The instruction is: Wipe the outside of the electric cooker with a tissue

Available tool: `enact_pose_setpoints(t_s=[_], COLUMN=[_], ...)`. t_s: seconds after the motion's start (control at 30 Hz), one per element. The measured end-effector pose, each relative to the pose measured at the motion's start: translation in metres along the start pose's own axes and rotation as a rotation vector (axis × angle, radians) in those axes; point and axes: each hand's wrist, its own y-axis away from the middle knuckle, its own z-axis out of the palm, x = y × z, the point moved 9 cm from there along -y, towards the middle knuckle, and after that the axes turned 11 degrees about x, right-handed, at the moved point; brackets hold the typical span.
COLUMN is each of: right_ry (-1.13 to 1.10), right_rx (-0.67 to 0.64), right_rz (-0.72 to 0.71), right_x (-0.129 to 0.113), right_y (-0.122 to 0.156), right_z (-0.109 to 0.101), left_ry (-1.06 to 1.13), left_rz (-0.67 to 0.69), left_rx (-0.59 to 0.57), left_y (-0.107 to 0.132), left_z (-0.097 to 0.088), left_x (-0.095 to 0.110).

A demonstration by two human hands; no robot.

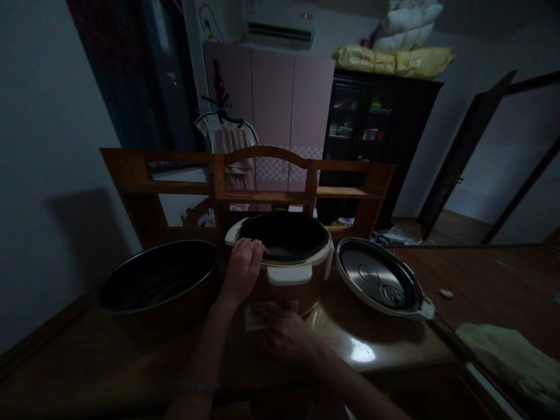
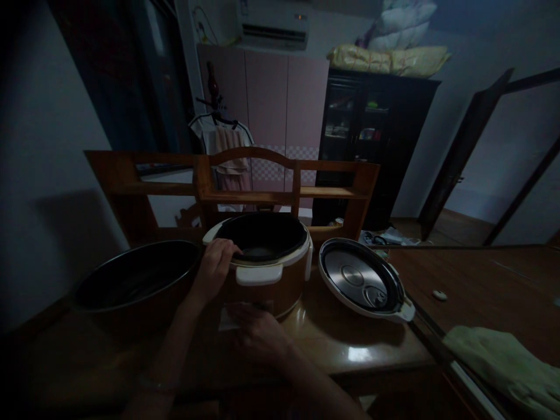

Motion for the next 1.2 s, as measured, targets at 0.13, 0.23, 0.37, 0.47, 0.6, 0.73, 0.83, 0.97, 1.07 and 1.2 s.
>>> enact_pose_setpoints(t_s=[0.13,0.23,0.37,0.47,0.6,0.73,0.83,0.97,1.07,1.2], right_ry=[-0.016,-0.034,-0.038,-0.024,0.09,0.243,0.281,0.279,0.256,0.163], right_rx=[0.016,0.034,0.064,0.107,0.23,0.164,0.11,0.099,0.095,0.031], right_rz=[-0.028,-0.023,0.02,0.028,0.017,0.095,0.123,0.116,0.096,0.027], right_x=[0.004,0.007,0.017,0.028,0.043,0.06,0.065,0.062,0.056,0.039], right_y=[0.017,0.033,0.054,0.067,0.073,0.067,0.059,0.051,0.044,0.027], right_z=[0.01,0.005,-0.016,-0.041,-0.077,-0.076,-0.062,-0.05,-0.049,-0.043], left_ry=[-0.007,-0.003,0.0,0.015,0.03,0.021,0.025,0.031,0.036,0.041], left_rz=[0.014,0.019,0.025,0.019,0.012,0.014,0.012,0.01,0.009,0.013], left_rx=[-0.008,0.013,0.048,0.047,0.032,0.033,0.036,0.014,0.013,0.018], left_y=[-0.001,-0.001,-0.001,-0.001,-0.002,-0.002,-0.002,-0.001,-0.001,-0.001], left_z=[-0.001,-0.003,-0.003,-0.002,-0.002,-0.003,-0.002,0.0,0.0,-0.002], left_x=[0.003,0.005,0.005,0.003,0.001,0.0,-0.002,-0.004,-0.004,-0.003])
